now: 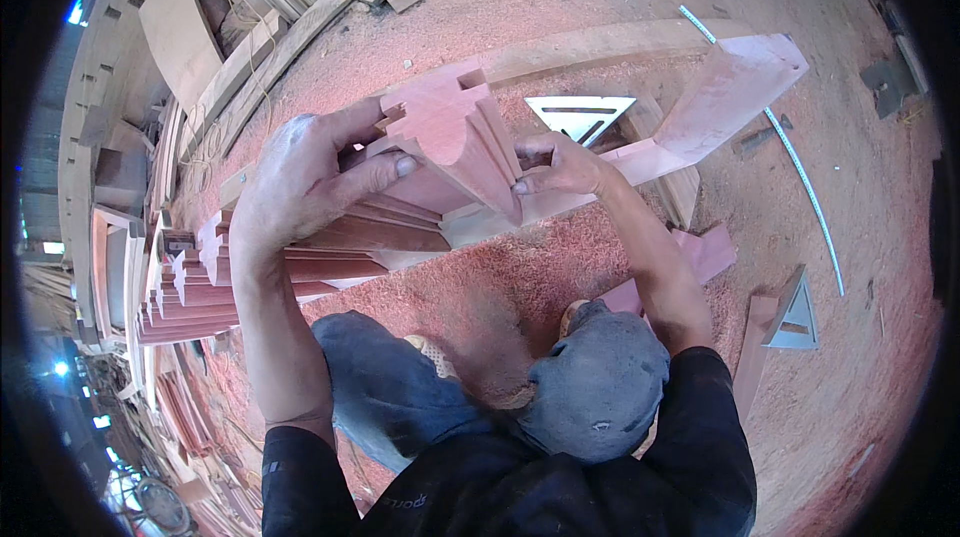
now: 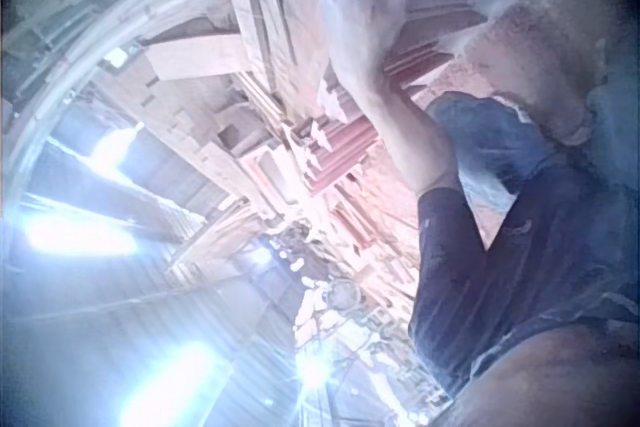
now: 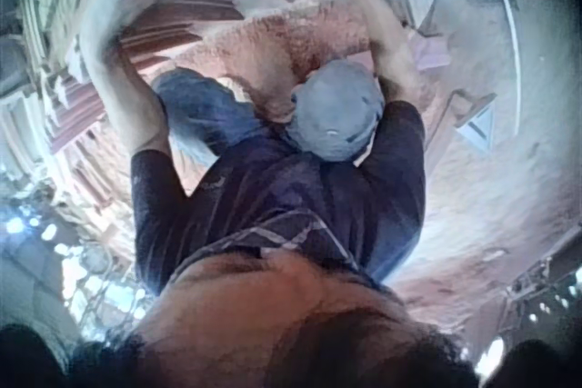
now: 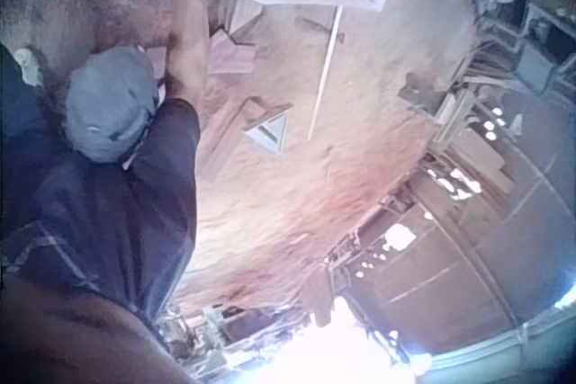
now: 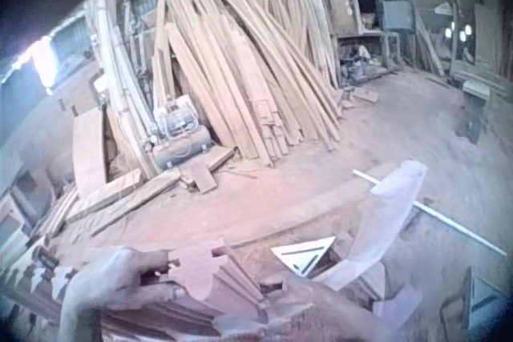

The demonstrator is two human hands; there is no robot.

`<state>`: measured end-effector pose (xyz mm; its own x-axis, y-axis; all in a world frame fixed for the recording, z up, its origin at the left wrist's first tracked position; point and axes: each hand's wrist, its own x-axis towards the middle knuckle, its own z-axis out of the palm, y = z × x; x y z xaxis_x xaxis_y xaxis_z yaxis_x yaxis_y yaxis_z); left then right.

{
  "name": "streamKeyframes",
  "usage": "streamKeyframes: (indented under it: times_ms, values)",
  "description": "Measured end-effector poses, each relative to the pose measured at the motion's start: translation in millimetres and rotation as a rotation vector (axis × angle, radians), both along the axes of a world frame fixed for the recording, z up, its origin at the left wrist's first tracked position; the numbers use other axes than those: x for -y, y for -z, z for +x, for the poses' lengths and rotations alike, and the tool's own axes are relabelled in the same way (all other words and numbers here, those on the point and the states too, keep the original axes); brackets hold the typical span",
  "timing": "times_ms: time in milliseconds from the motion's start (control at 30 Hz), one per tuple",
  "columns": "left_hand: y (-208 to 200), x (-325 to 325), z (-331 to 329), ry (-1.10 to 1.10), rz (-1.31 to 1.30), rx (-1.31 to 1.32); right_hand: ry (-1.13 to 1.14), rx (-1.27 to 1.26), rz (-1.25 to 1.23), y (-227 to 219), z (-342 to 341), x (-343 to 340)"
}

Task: The person assembles small wooden pieces into a larger structure. They use a speed square to align the pieces and a nail gun to fasten them together. The person repeatedly picks up pieces, aligns them, and nails them into place.

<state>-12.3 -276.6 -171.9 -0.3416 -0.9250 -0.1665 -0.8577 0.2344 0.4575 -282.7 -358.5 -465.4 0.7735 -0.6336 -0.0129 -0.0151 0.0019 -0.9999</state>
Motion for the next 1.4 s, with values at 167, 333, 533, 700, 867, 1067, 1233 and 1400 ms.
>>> streamKeyframes:
  times_ms: [167,333,533,700,867,1067,1233,1400]
  values:
    - [3.9,0.0,-1.3,-0.008,-0.047,-0.043,0.027,-0.007,-0.038,-3.3,-1.2,0.0]
    - [8.8,1.1,8.7,-0.080,0.006,0.019,-0.023,0.011,-0.021,-9.0,-1.6,0.0]
    - [13.8,-2.7,0.3,-0.073,-0.115,-0.219,-0.079,-0.058,0.092,-8.7,-0.4,4.7]
    - [7.1,-3.4,2.2,-0.043,-0.037,-0.130,0.011,0.133,0.085,-33.7,2.3,-0.3]
    - [15.3,-1.2,10.6,0.050,-0.176,-0.137,0.328,0.357,-0.121,-85.7,23.4,-20.2]
    - [19.7,0.5,15.1,0.082,-0.253,-0.068,0.354,0.061,-0.244,-67.5,29.6,-41.2]
    - [17.9,-0.1,14.1,0.045,-0.242,0.012,0.483,0.108,-0.140,-22.4,-21.5,-43.4]
    - [16.3,1.9,13.0,0.059,-0.201,-0.122,0.623,0.038,-0.270,-57.1,-37.0,-40.5]
